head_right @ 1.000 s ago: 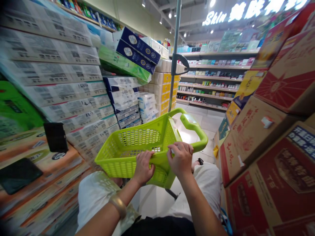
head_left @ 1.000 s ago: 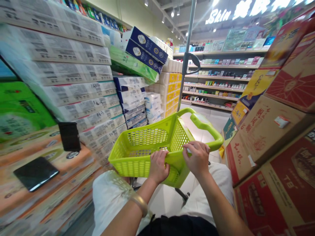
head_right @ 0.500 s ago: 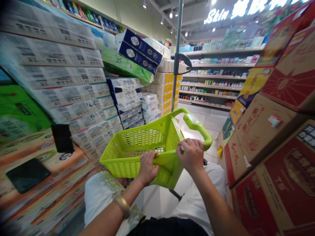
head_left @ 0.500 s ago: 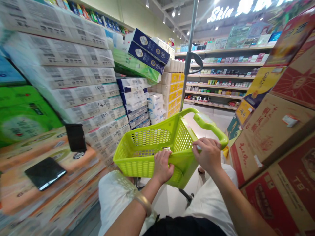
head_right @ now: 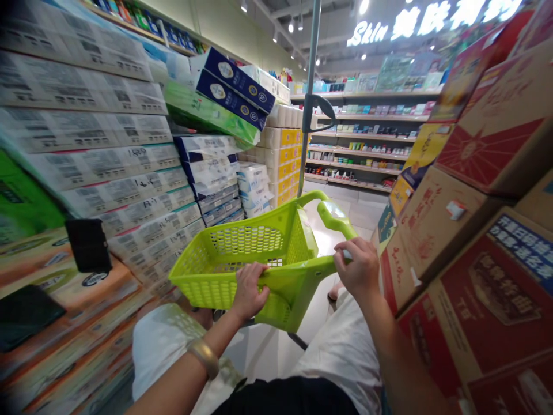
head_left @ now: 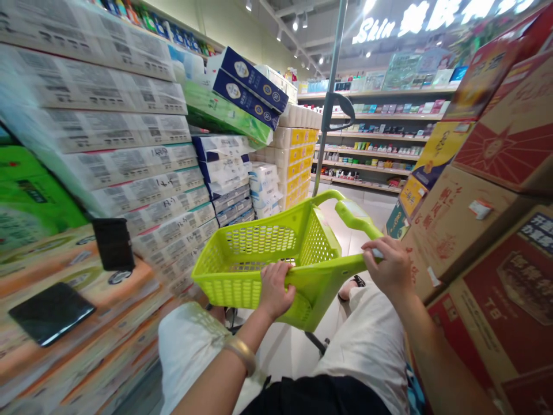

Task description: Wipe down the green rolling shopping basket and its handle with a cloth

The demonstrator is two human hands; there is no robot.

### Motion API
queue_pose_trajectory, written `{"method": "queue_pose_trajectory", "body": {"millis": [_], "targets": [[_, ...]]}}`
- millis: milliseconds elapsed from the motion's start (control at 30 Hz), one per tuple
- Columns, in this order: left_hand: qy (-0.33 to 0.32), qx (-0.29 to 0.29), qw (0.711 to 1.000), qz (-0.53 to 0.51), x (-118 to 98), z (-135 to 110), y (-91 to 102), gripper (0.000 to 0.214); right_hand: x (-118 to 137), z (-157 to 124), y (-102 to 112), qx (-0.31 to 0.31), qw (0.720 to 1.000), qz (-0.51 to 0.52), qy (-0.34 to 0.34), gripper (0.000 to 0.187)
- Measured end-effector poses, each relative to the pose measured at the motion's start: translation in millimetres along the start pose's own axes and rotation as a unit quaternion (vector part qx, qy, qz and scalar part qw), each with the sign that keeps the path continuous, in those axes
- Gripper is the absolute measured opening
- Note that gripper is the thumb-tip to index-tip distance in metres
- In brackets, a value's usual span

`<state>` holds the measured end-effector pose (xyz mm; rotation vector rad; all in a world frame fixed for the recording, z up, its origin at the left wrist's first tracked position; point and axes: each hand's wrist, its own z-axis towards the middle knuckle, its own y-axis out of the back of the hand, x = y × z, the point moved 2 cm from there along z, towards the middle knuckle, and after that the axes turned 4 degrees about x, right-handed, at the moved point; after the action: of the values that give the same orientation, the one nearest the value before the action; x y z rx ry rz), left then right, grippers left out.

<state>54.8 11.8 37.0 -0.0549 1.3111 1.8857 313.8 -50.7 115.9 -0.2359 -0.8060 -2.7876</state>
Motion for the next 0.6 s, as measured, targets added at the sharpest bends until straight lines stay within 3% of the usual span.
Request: {"method": "queue_pose_trajectory", "body": {"millis": [267, 600], "targets": [[-0.006, -0.005, 1.000, -0.020, 14, 5, 14.1, 0.012, 28, -12, 15, 0.006, 0.998, 0.061, 0.001, 0.013], [0.010, -0.014, 0.999, -0.037, 41, 14, 30.7, 0.032, 73, -26, 30, 0.042, 0.992, 0.108, 0.041, 0.011]]}}
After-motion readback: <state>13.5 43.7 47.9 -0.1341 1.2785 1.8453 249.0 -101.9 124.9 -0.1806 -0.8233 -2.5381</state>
